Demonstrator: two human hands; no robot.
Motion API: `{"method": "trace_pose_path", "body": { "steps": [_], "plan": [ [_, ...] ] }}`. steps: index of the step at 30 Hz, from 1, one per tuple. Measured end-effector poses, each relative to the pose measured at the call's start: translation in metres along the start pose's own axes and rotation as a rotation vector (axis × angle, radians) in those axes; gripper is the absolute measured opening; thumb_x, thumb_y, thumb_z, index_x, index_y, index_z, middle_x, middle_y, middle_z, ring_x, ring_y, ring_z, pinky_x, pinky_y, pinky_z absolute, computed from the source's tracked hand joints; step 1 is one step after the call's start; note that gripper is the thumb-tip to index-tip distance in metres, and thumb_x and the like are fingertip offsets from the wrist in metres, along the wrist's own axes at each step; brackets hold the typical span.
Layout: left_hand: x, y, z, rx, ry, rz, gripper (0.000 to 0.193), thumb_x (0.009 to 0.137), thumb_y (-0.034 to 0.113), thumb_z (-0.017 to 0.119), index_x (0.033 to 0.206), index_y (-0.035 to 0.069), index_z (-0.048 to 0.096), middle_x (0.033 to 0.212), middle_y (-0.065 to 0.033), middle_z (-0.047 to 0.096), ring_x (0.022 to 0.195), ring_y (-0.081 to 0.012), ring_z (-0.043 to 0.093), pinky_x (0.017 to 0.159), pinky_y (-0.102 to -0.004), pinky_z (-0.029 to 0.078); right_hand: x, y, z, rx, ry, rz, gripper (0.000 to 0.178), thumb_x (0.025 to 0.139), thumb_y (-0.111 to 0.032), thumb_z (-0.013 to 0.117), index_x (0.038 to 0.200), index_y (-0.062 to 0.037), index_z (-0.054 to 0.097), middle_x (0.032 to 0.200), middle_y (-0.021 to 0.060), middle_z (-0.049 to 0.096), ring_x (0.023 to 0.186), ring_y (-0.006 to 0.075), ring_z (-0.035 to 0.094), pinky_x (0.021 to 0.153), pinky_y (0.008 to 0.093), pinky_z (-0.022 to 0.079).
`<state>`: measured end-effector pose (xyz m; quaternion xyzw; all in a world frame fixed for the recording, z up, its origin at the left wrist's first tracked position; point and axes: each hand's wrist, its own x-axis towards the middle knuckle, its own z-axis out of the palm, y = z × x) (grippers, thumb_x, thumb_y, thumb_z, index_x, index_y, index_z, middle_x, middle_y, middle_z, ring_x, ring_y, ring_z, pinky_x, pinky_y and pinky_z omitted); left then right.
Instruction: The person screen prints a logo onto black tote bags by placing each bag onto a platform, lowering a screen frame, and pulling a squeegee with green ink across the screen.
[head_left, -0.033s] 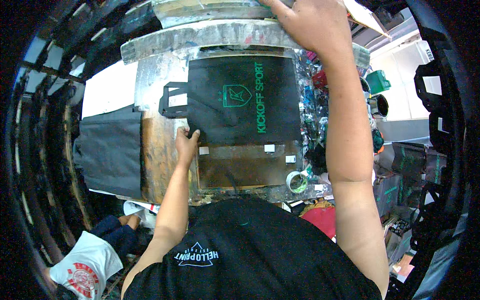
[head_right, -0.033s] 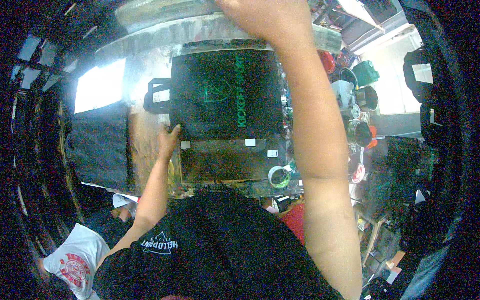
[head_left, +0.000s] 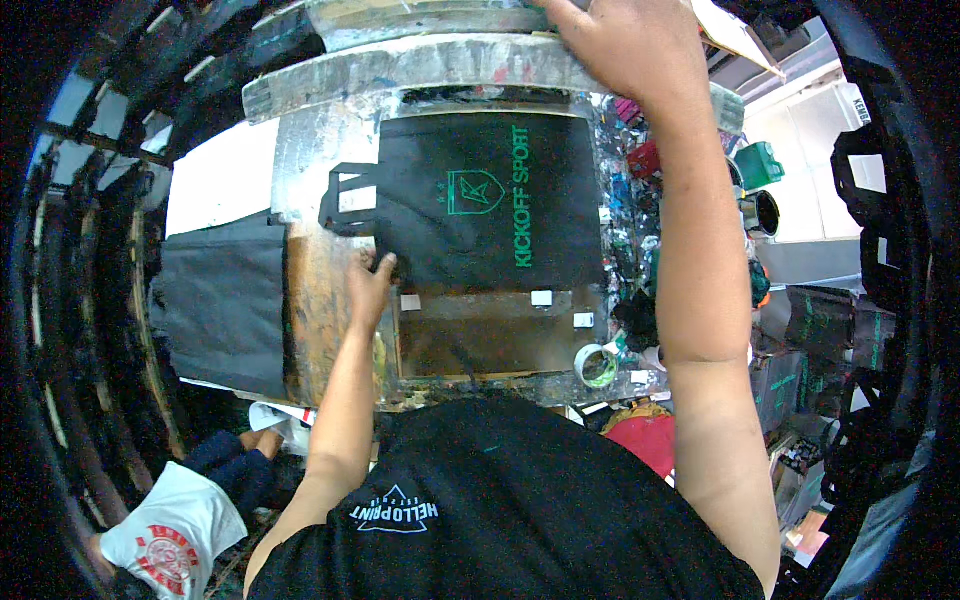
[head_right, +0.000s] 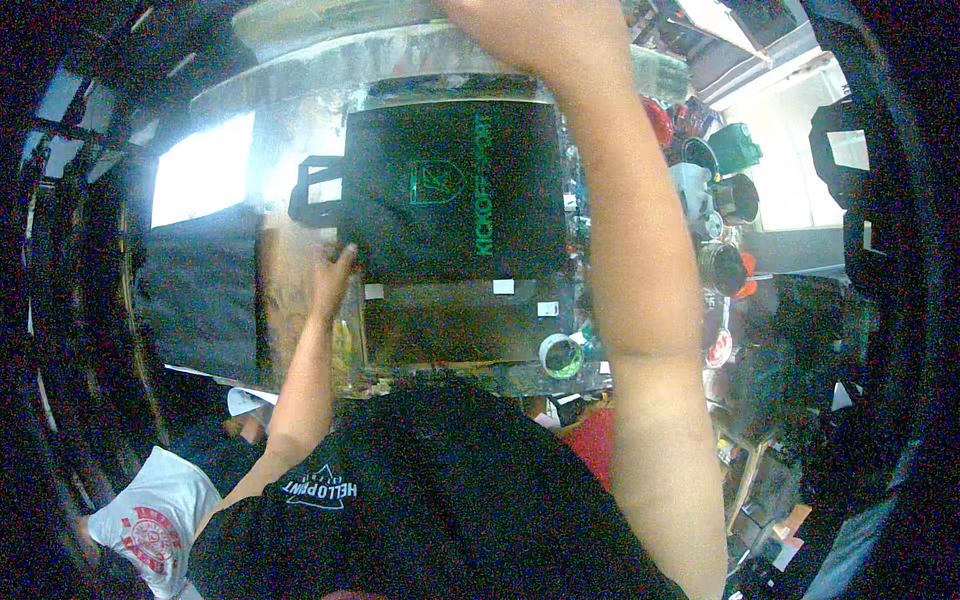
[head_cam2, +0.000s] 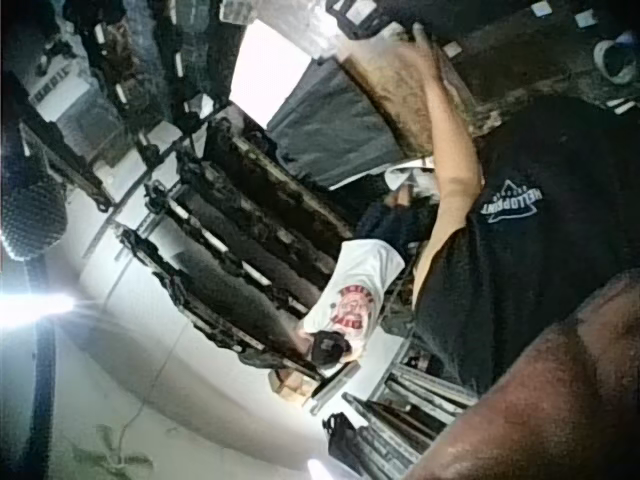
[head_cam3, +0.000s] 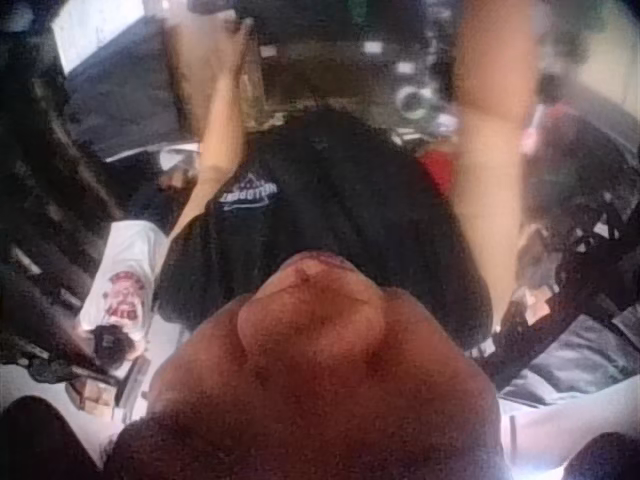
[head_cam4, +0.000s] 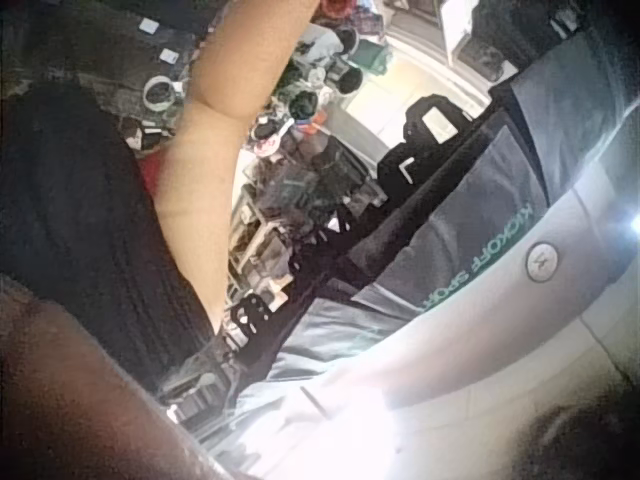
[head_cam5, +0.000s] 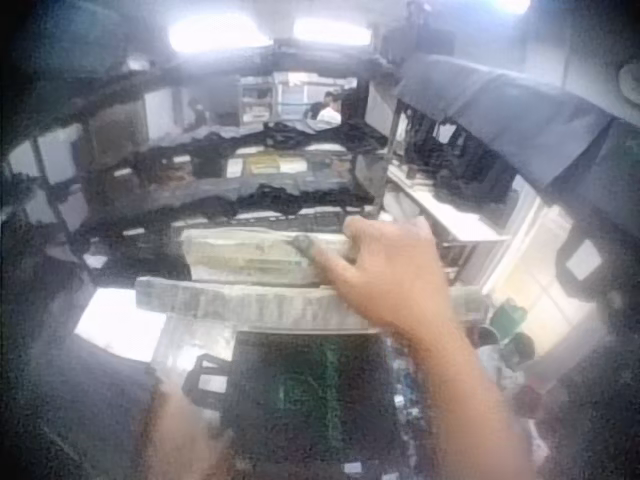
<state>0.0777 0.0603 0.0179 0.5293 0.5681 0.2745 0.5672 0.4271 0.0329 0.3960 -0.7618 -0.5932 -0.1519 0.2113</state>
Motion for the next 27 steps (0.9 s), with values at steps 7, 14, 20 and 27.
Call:
{"method": "trace_pose_path", "body": {
  "steps": [7, 14, 20, 27],
  "plan": [
    [0.045, 0.104, -0.173, 0.084, 0.225, 0.145, 0.047, 0.092, 0.012, 0.075, 0.134, 0.0, 0.057, 0.103, -0.007, 0.071, 0.075, -0.0099, 0.065, 0.06, -0.0262, 0.053, 0.014, 0.0, 0.002, -0.072, -0.048, 0.02, 0.077, 0.098, -0.075, 0.036, 0.08, -0.0055, 0.064, 0.081, 0.0141, 0.066, 0.079, 0.0263, 0.062, 0.079, 0.0453, 0.047],
    [0.051, 0.118, -0.33, -0.069, 0.543, 0.013, 0.043, 0.09, 0.005, 0.075, 0.13, 0.004, 0.058, 0.094, -0.0067, 0.068, 0.062, -0.0134, 0.059, 0.048, -0.0268, 0.046, -0.009, 0.01, 0.015, -0.202, 0.088, -0.088, 0.059, 0.096, -0.057, 0.055, 0.117, -0.0053, 0.073, 0.109, 0.0217, 0.073, 0.104, 0.0373, 0.069, 0.095, 0.0469, 0.047],
    [0.016, 0.005, -0.491, -0.06, 0.99, -0.142, 0.056, 0.089, 0.013, 0.078, 0.134, -0.002, 0.05, 0.111, -0.0188, 0.067, 0.094, -0.0277, 0.067, 0.073, -0.0411, 0.056, -0.021, 0.007, 0.028, -0.087, 0.155, -0.118, 0.063, 0.096, -0.063, 0.051, 0.108, -0.0049, 0.071, 0.103, 0.0217, 0.073, 0.104, 0.0363, 0.069, 0.096, 0.0534, 0.044],
    [-0.078, -0.082, -0.298, 1.192, 0.524, 0.133, 0.074, 0.095, 0.05, 0.064, 0.155, 0.012, 0.043, 0.164, -0.0186, 0.032, 0.154, -0.0413, 0.02, 0.123, -0.059, 0.015, -0.048, -0.002, 0.015, -0.15, 0.074, -0.082, 0.059, 0.096, -0.06, 0.054, 0.107, -0.0041, 0.071, 0.104, 0.0199, 0.073, 0.102, 0.0354, 0.068, 0.091, 0.0517, 0.042]
  ]
}}
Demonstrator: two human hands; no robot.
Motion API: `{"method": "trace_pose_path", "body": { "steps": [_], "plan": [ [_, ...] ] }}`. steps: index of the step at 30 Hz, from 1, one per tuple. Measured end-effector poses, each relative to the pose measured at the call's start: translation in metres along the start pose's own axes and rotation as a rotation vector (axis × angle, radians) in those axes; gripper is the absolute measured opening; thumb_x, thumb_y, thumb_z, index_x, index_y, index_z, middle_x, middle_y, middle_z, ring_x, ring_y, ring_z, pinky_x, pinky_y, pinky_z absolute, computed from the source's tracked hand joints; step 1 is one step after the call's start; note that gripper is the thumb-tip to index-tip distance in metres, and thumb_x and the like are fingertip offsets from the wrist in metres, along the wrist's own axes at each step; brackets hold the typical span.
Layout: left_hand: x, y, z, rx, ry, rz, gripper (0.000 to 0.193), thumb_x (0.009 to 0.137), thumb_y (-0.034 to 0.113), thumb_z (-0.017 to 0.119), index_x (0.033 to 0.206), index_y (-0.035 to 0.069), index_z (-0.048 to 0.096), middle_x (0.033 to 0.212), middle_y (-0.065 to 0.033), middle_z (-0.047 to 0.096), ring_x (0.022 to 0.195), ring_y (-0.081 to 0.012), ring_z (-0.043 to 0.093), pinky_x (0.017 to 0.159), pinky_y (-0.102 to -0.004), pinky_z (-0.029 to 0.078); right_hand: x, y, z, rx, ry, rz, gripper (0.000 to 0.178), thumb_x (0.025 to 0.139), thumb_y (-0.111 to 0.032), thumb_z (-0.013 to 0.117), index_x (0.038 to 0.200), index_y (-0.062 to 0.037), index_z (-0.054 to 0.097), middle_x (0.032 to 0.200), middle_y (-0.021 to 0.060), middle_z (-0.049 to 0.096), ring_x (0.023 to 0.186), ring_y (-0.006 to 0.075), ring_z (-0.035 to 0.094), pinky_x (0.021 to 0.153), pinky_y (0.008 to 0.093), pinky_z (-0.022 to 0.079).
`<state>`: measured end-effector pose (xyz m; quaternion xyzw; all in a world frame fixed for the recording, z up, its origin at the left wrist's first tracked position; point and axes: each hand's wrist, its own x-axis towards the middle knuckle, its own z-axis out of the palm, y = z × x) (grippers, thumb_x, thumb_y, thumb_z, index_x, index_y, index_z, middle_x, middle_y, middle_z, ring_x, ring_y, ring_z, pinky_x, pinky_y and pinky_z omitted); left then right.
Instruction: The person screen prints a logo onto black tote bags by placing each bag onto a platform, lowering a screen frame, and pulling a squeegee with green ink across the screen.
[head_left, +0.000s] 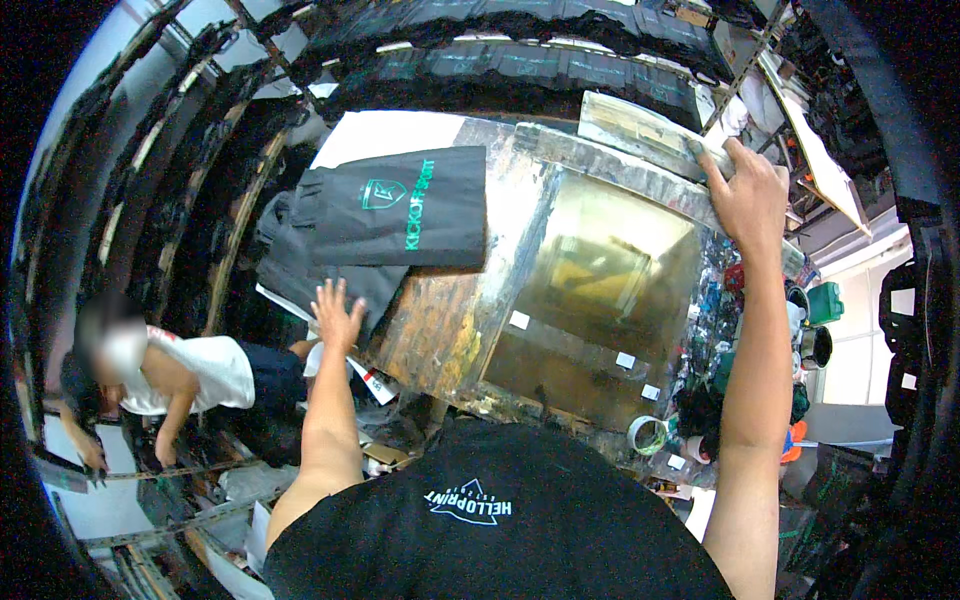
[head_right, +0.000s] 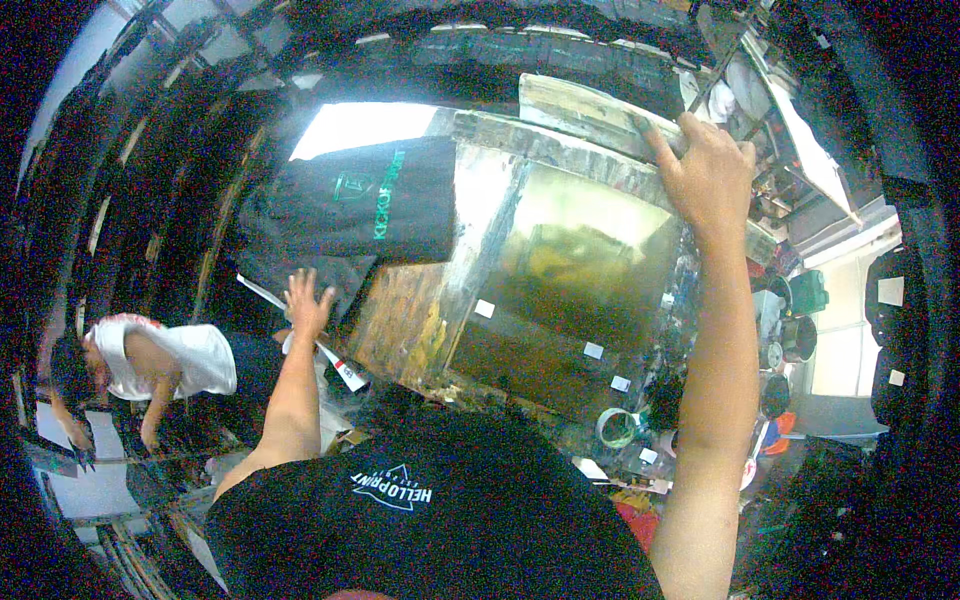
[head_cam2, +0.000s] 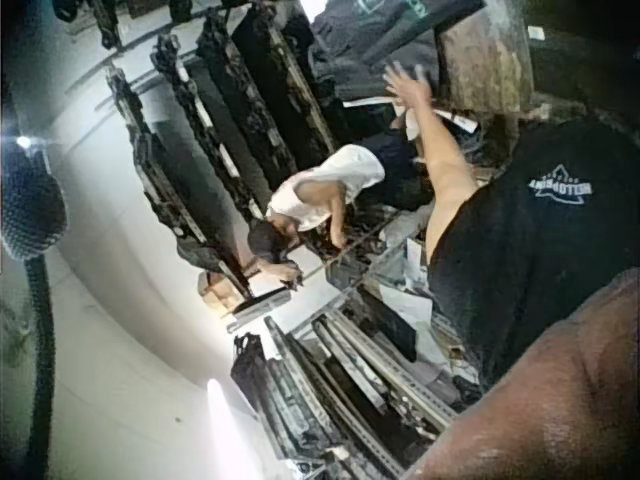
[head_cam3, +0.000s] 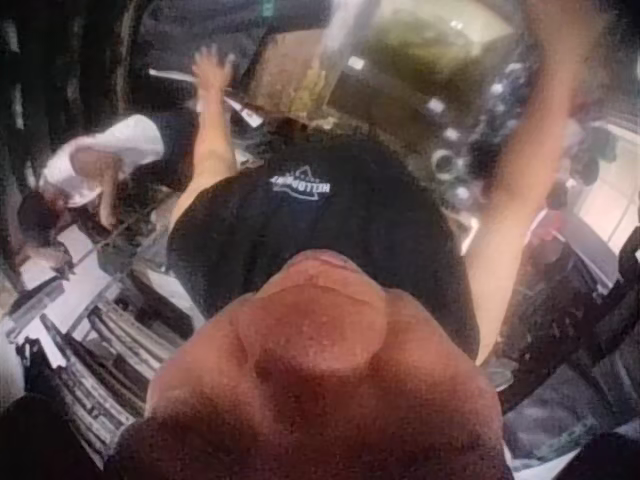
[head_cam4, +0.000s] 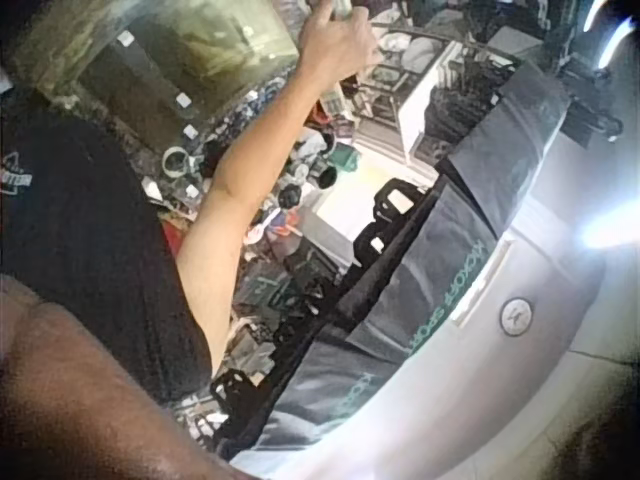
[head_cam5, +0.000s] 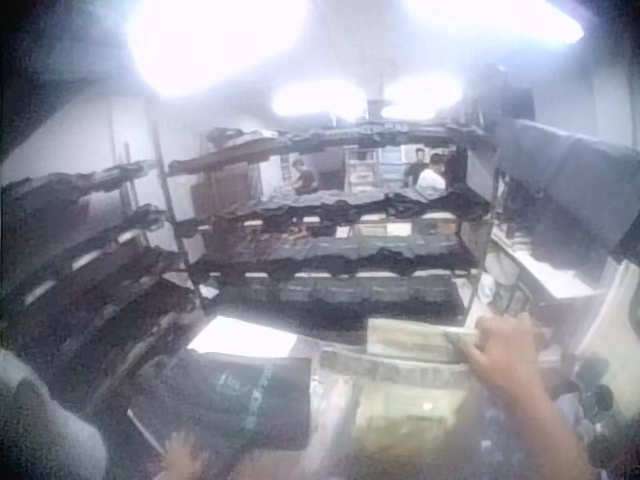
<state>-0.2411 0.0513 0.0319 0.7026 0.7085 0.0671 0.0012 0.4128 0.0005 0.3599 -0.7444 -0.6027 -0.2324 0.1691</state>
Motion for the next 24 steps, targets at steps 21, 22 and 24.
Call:
{"method": "trace_pose_path", "body": {
  "steps": [21, 22, 24],
  "plan": [
    [-0.035, -0.023, 0.012, 0.149, -0.151, 0.088, 0.058, 0.106, 0.047, 0.044, 0.159, 0.023, 0.038, 0.168, -0.0076, 0.027, 0.155, -0.0379, 0.018, 0.124, -0.0599, 0.012, -0.008, 0.008, 0.015, 0.002, 0.129, -0.036, 0.055, 0.094, -0.058, 0.057, 0.102, -0.0054, 0.07, 0.102, 0.0196, 0.073, 0.103, 0.0376, 0.067, 0.095, 0.0546, 0.043],
    [-0.035, -0.027, 0.011, 0.154, -0.172, 0.077, 0.056, 0.107, 0.046, 0.042, 0.158, 0.024, 0.039, 0.167, -0.0072, 0.028, 0.155, -0.0378, 0.019, 0.124, -0.0598, 0.012, -0.007, 0.002, 0.007, 0.011, 0.057, -0.018, 0.055, 0.094, -0.059, 0.057, 0.1, -0.0051, 0.069, 0.102, 0.0186, 0.073, 0.103, 0.0368, 0.067, 0.093, 0.0555, 0.043],
    [-0.031, -0.037, 0.007, 0.153, -0.224, 0.056, 0.052, 0.109, 0.043, 0.035, 0.157, 0.024, 0.041, 0.167, -0.0074, 0.028, 0.154, -0.0378, 0.021, 0.124, -0.0602, 0.016, -0.006, -0.003, 0.004, 0.043, 0.043, -0.016, 0.056, 0.094, -0.06, 0.057, 0.098, -0.0051, 0.069, 0.1, 0.0184, 0.073, 0.1, 0.0369, 0.068, 0.092, 0.0553, 0.043]
  ]
}}
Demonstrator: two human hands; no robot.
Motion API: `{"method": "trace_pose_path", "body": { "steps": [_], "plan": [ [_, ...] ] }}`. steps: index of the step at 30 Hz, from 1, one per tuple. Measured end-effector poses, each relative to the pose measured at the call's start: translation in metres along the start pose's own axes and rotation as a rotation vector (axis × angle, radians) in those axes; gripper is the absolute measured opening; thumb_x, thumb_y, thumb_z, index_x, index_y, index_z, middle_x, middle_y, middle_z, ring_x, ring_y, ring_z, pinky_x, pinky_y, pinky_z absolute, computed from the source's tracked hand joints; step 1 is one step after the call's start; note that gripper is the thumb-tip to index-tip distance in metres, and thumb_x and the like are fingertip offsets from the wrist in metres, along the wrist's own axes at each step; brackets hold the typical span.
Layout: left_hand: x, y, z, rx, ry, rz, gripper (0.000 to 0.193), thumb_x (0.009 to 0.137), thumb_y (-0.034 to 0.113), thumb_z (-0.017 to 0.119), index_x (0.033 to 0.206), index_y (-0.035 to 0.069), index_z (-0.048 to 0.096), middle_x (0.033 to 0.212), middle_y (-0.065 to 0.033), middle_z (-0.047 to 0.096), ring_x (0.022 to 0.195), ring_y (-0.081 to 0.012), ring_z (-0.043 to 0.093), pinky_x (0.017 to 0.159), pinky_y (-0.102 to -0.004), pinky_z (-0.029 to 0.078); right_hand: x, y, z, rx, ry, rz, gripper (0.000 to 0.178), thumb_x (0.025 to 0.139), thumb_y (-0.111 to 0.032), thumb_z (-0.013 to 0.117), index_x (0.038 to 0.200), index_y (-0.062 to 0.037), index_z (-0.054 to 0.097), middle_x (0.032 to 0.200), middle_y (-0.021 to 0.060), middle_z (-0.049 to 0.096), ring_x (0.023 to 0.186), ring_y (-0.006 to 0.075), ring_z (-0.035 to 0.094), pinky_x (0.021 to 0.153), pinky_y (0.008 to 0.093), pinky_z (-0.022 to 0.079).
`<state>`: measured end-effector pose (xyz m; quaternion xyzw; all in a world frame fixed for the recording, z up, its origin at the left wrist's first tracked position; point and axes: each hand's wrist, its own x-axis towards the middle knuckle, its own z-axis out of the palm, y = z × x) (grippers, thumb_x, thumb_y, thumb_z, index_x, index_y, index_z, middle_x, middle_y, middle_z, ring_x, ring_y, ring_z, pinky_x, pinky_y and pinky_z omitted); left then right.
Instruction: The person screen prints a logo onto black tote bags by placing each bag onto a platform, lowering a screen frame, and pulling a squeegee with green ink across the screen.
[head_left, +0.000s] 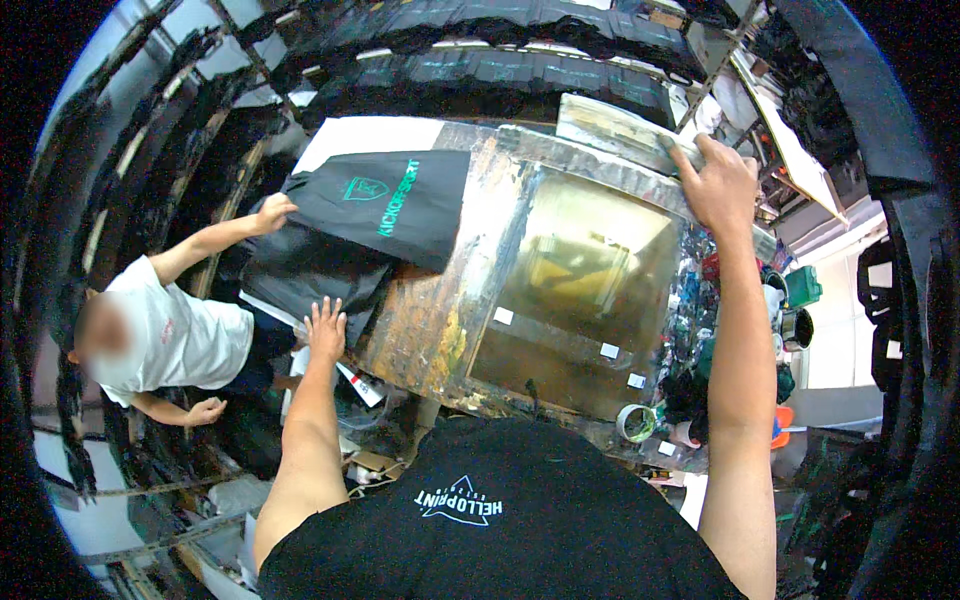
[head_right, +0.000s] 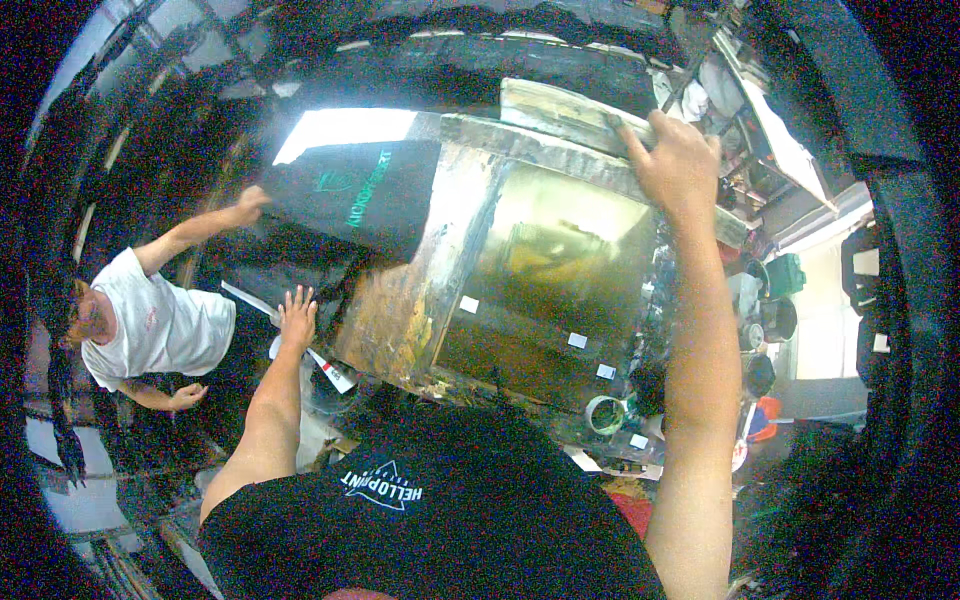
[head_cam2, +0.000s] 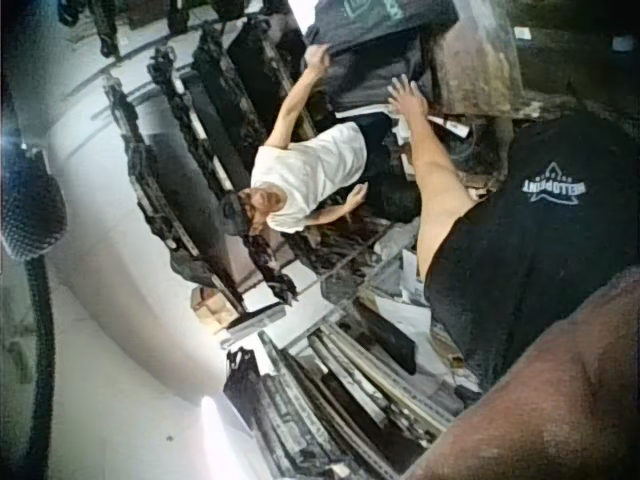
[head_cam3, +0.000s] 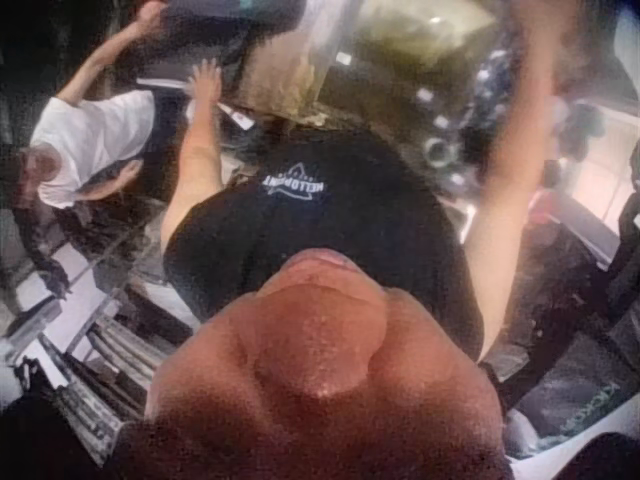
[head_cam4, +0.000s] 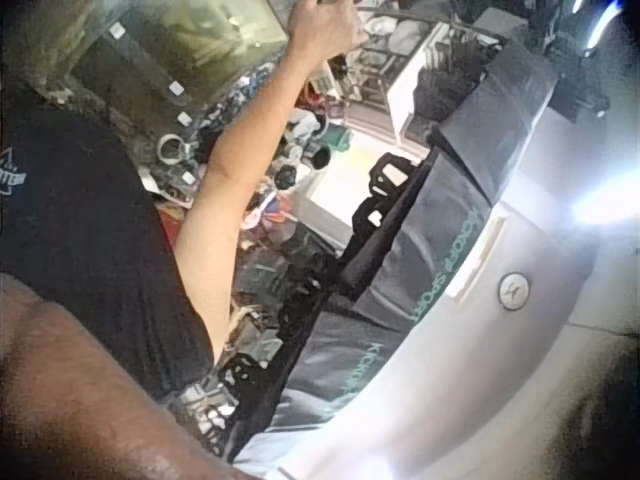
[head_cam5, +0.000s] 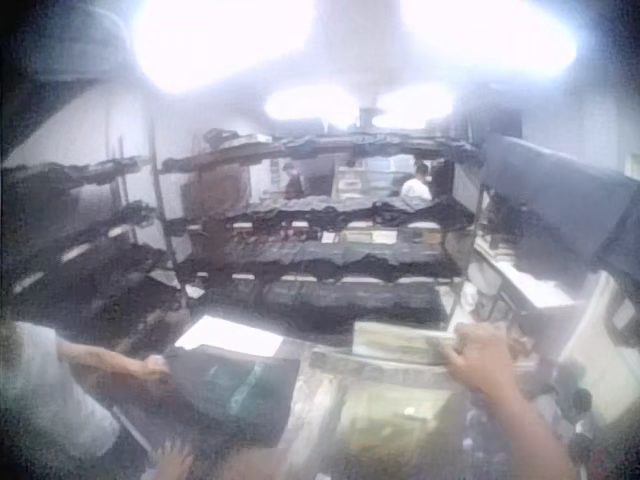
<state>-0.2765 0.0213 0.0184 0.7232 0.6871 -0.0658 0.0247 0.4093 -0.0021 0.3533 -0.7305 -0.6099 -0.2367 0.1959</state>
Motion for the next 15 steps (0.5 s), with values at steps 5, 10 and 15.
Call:
{"method": "trace_pose_path", "body": {
  "steps": [5, 10, 15],
  "plan": [
    [0.028, -0.009, -0.043, -0.142, -0.339, -0.106, 0.052, 0.108, 0.044, 0.033, 0.146, 0.016, 0.056, 0.156, -0.0156, 0.046, 0.147, -0.0411, 0.037, 0.118, -0.0645, 0.025, 0.0, -0.011, -0.011, 0.035, -0.041, 0.015, 0.052, 0.095, -0.055, 0.059, 0.101, -0.0045, 0.071, 0.101, 0.0166, 0.073, 0.101, 0.033, 0.068, 0.087, 0.0478, 0.043],
    [0.017, 0.104, -0.079, -0.108, 0.011, 0.35, 0.053, 0.108, 0.041, 0.035, 0.126, 0.003, 0.066, 0.121, -0.0212, 0.069, 0.113, -0.044, 0.063, 0.104, -0.0575, 0.044, 0.002, -0.015, -0.02, -0.027, -0.156, 0.058, 0.053, 0.094, -0.057, 0.059, 0.108, -0.0068, 0.073, 0.104, 0.0162, 0.074, 0.103, 0.0327, 0.068, 0.089, 0.0477, 0.044],
    [-0.002, 0.305, -0.081, -0.442, -0.252, 0.361, 0.062, 0.108, 0.05, 0.032, 0.146, 0.004, 0.051, 0.143, -0.0225, 0.056, 0.129, -0.0425, 0.055, 0.108, -0.051, 0.044, -0.001, 0.001, -0.012, -0.053, -0.101, 0.058, 0.06, 0.096, -0.06, 0.054, 0.117, -0.0075, 0.072, 0.11, 0.0172, 0.074, 0.108, 0.0317, 0.068, 0.094, 0.0495, 0.043]
  ]
}}
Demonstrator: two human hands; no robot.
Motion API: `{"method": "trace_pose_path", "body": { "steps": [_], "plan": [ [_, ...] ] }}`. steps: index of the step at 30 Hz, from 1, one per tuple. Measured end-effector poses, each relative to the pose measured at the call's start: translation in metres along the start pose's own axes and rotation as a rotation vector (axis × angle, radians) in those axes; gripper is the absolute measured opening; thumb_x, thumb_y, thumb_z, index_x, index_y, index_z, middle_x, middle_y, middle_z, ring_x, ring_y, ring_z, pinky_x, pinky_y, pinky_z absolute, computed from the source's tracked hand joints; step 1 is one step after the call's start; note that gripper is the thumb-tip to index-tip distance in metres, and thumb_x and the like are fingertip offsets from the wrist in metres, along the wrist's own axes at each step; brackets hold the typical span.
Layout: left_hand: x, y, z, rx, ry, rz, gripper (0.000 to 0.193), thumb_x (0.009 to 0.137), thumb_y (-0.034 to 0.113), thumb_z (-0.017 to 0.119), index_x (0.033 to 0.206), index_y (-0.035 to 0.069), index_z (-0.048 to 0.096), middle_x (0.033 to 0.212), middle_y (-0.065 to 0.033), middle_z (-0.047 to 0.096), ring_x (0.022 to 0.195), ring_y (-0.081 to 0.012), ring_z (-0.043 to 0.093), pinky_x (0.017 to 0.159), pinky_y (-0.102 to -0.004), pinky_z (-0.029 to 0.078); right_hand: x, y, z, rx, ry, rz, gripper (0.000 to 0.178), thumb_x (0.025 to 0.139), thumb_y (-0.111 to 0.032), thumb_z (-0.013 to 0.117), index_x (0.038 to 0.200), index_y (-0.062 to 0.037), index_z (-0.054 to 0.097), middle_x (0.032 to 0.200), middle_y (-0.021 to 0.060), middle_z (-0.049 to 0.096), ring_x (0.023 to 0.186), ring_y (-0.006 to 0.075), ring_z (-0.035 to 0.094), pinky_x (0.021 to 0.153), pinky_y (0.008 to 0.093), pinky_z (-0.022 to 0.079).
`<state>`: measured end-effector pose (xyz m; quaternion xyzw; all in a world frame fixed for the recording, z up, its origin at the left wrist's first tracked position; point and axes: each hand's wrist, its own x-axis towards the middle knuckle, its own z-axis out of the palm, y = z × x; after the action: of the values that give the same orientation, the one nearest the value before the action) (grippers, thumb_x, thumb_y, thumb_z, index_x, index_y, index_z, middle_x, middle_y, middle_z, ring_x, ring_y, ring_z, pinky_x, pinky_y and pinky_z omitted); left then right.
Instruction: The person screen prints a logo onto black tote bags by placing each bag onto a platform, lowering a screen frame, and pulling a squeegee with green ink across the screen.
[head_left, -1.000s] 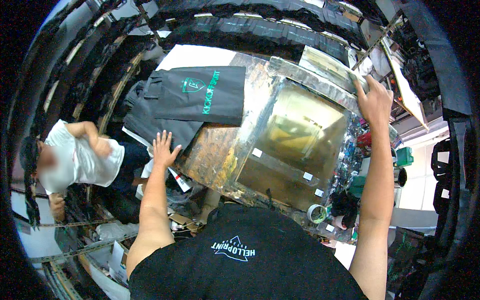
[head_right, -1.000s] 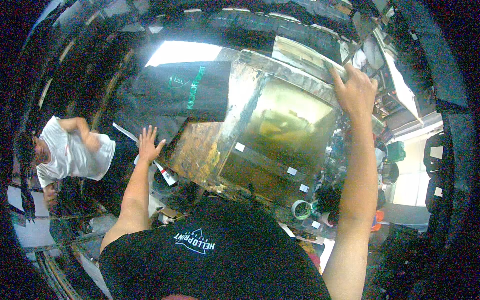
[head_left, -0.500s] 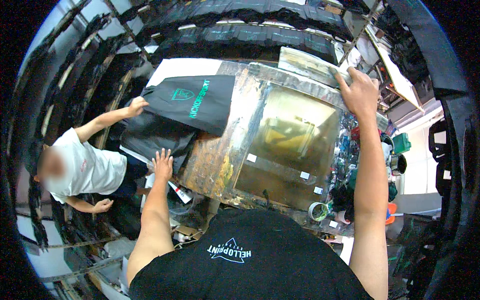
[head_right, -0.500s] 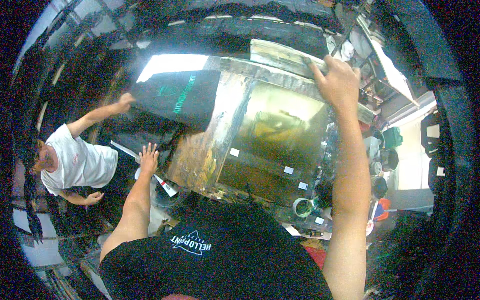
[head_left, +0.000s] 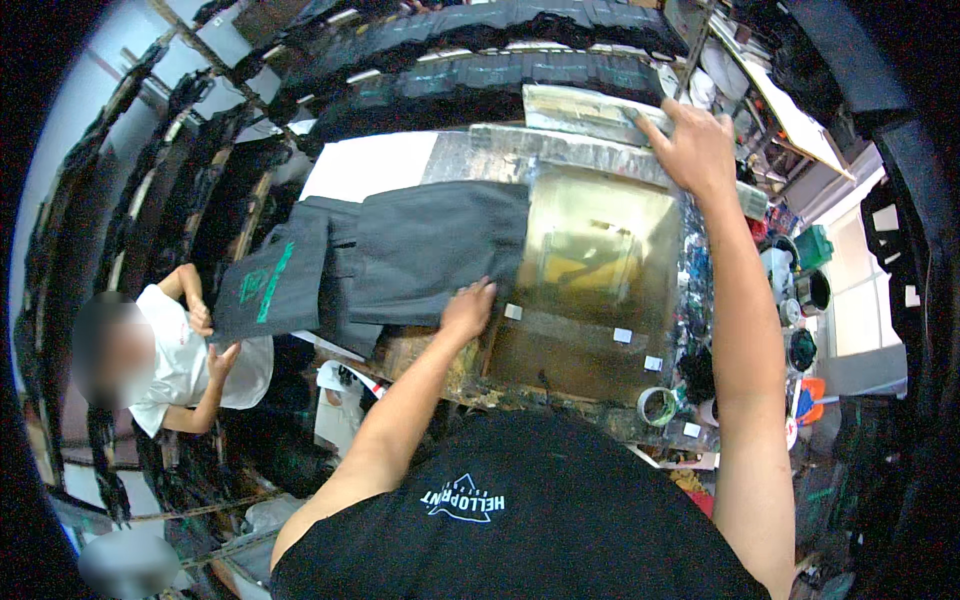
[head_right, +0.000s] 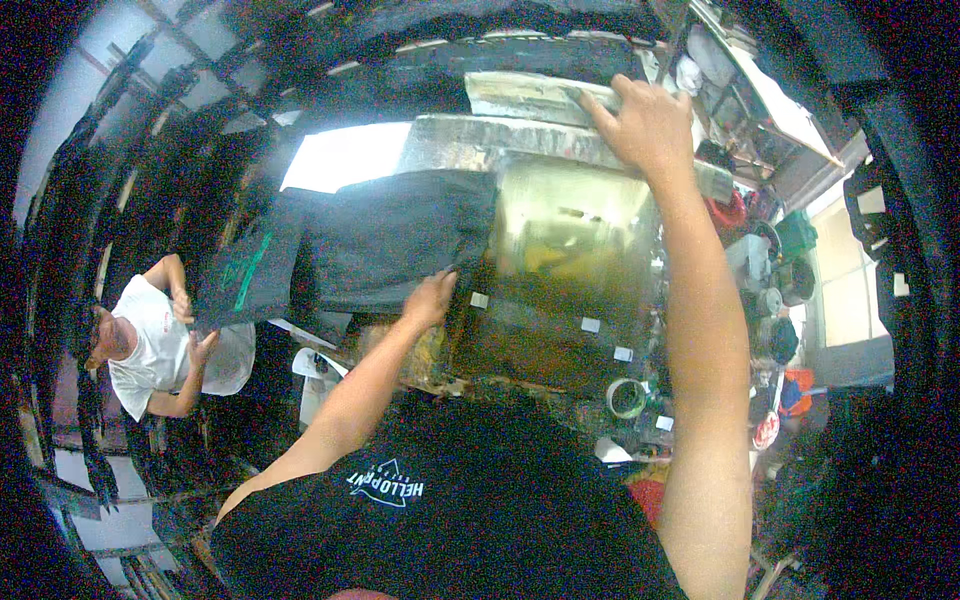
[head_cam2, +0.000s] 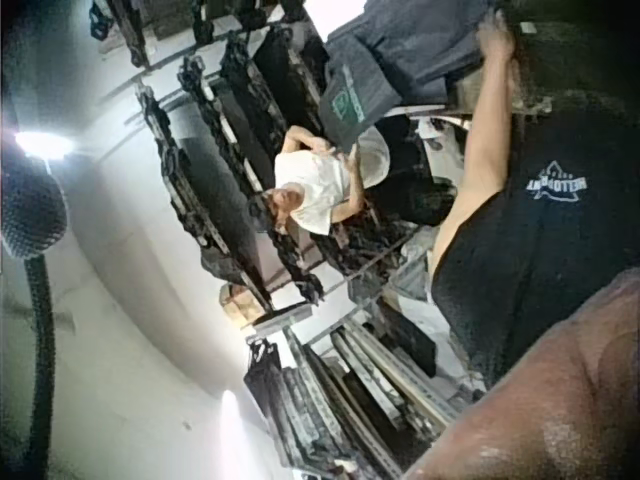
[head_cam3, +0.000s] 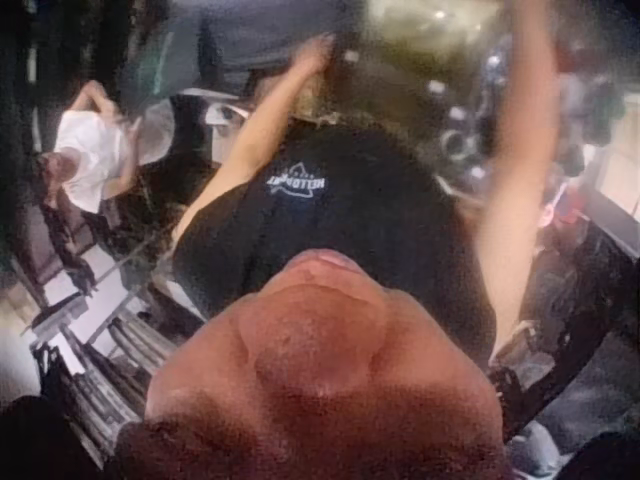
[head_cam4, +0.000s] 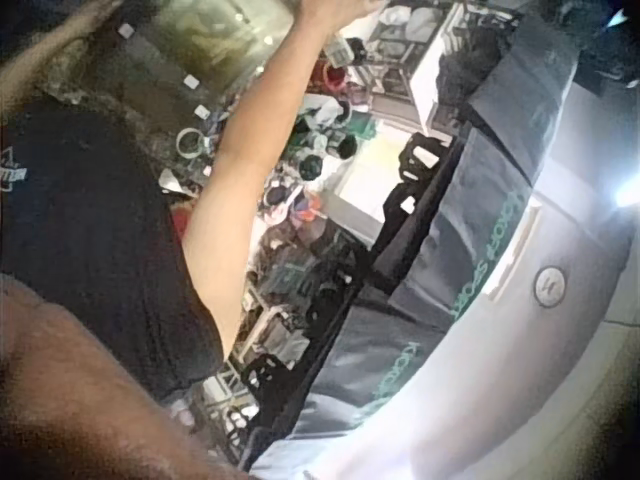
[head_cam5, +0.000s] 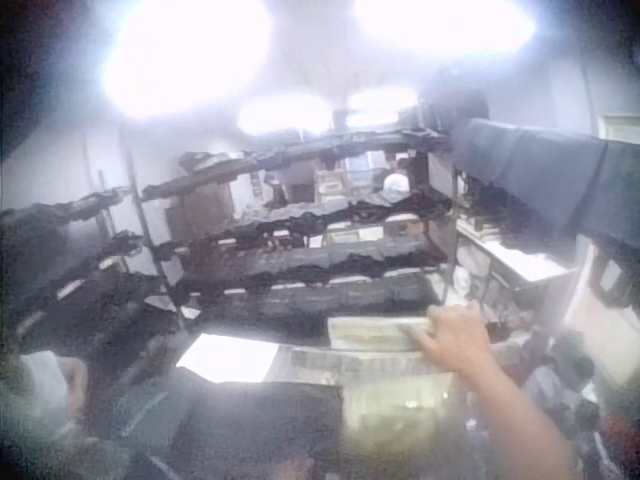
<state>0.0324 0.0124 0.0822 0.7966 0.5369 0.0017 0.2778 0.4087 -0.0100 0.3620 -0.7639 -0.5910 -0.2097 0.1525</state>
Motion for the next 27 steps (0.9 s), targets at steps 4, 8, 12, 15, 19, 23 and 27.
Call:
{"method": "trace_pose_path", "body": {
  "steps": [4, 8, 12, 15, 19, 23, 27],
  "plan": [
    [0.027, 0.033, 0.073, -0.009, -0.098, 0.277, 0.09, 0.096, 0.078, 0.034, 0.159, 0.013, 0.037, 0.166, -0.0179, 0.027, 0.155, -0.0395, 0.02, 0.122, -0.0647, 0.011, 0.006, 0.006, 0.024, 0.034, 0.188, -0.1, 0.062, 0.095, -0.067, 0.05, 0.097, -0.0082, 0.071, 0.093, 0.0178, 0.074, 0.092, 0.0367, 0.072, 0.09, 0.0586, 0.044],
    [0.011, 0.016, 0.077, 0.41, -0.025, 0.537, 0.107, 0.079, 0.09, 0.047, 0.16, 0.02, 0.037, 0.169, -0.016, 0.022, 0.153, -0.0502, 0.015, 0.117, -0.0734, 0.004, -0.005, 0.006, 0.028, 0.037, 0.191, -0.094, 0.062, 0.092, -0.067, 0.052, 0.1, -0.0091, 0.073, 0.092, 0.0164, 0.074, 0.092, 0.0357, 0.071, 0.09, 0.0568, 0.045],
    [0.027, 0.026, 0.1, 0.382, 0.037, 0.643, 0.111, 0.076, 0.092, 0.047, 0.161, 0.021, 0.036, 0.17, -0.0156, 0.017, 0.154, -0.0495, 0.011, 0.117, -0.0729, 0.001, 0.009, -0.003, -0.003, 0.102, -0.01, -0.018, 0.077, 0.097, -0.072, 0.041, 0.078, -0.0017, 0.064, 0.08, 0.0185, 0.068, 0.08, 0.0323, 0.067, 0.086, 0.0501, 0.049],
    [0.056, 0.068, 0.116, 0.38, 0.03, 0.705, 0.111, 0.077, 0.092, 0.046, 0.161, 0.021, 0.035, 0.171, -0.0156, 0.016, 0.155, -0.0491, 0.007, 0.118, -0.0725, -0.001, 0.017, 0.002, 0.0, 0.118, 0.083, -0.06, 0.077, 0.095, -0.071, 0.046, 0.075, 0.0001, 0.066, 0.079, 0.0229, 0.069, 0.08, 0.0384, 0.069, 0.087, 0.0519, 0.05],
    [0.062, 0.109, 0.139, 0.33, -0.001, 0.777, 0.112, 0.077, 0.094, 0.043, 0.162, 0.021, 0.033, 0.171, -0.0151, 0.015, 0.155, -0.0483, 0.005, 0.117, -0.0727, -0.004, 0.021, 0.002, -0.001, 0.159, 0.064, -0.044, 0.075, 0.093, -0.07, 0.049, 0.074, 0.0005, 0.068, 0.079, 0.0257, 0.069, 0.079, 0.0422, 0.068, 0.084, 0.0527, 0.051],
    [0.049, 0.125, 0.147, 0.29, 0.006, 0.809, 0.113, 0.076, 0.094, 0.043, 0.161, 0.02, 0.035, 0.17, -0.0158, 0.017, 0.155, -0.0483, 0.007, 0.117, -0.073, -0.004, 0.02, 0.005, 0.002, 0.124, 0.068, -0.053, 0.073, 0.093, -0.069, 0.049, 0.077, -0.0009, 0.069, 0.079, 0.024, 0.069, 0.081, 0.0397, 0.068, 0.082, 0.0521, 0.051],
    [0.04, 0.13, 0.153, 0.236, 0.005, 0.829, 0.113, 0.076, 0.093, 0.044, 0.16, 0.019, 0.035, 0.17, -0.0162, 0.017, 0.155, -0.0482, 0.007, 0.117, -0.0727, -0.004, 0.016, 0.003, 0.002, 0.152, 0.042, -0.018, 0.07, 0.094, -0.067, 0.05, 0.079, -0.0014, 0.069, 0.08, 0.023, 0.069, 0.084, 0.0389, 0.068, 0.085, 0.0541, 0.049]
  ]
}}
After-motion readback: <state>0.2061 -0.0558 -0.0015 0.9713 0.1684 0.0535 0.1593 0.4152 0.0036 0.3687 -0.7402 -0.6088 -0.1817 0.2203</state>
